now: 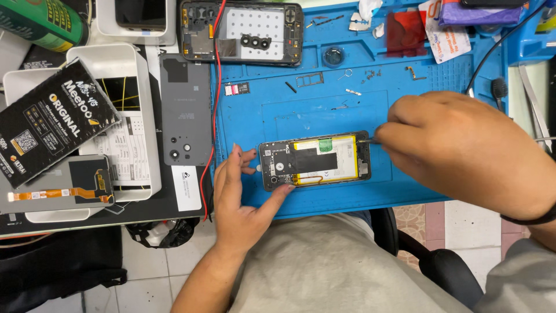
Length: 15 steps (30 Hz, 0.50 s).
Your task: The person removes the back cover of a smartphone, then uses a screwdriver to unscrew multiple screws from the internal frame. They continue to remove screws from different locations on the phone's interior throughout the clip.
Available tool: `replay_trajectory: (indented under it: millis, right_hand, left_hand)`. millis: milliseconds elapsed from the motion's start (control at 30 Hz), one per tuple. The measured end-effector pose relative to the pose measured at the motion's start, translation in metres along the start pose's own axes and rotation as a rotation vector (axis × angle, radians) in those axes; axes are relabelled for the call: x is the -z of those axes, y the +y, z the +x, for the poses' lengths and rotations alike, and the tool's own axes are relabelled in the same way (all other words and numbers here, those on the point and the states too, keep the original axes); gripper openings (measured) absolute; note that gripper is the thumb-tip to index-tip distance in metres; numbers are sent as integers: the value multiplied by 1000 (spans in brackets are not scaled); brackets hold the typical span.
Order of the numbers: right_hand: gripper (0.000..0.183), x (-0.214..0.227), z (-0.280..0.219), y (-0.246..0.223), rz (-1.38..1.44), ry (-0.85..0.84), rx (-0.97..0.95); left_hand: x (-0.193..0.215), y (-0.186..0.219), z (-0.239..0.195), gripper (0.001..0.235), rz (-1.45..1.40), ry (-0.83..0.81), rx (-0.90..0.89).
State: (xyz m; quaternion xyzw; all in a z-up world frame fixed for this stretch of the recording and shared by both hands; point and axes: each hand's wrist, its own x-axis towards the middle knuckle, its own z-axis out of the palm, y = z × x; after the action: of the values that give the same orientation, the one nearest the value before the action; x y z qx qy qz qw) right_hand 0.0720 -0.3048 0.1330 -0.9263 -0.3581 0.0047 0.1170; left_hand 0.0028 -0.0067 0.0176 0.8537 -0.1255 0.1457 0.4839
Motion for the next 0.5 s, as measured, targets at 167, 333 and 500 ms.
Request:
replay_trajectory:
  millis: [167,333,500]
  right_hand:
    - [20,1,-22,11,184,33,-304]
    - [20,-13,-46,23,593,57,-408]
    - [16,-41,-57,19,867,131,-491]
  left_hand:
    - [6,12,6,73,-82,-41,-98]
    - [-2,23,22,78,-471,-250,-57]
    - [-3,32,28,80,-657,-394,-17]
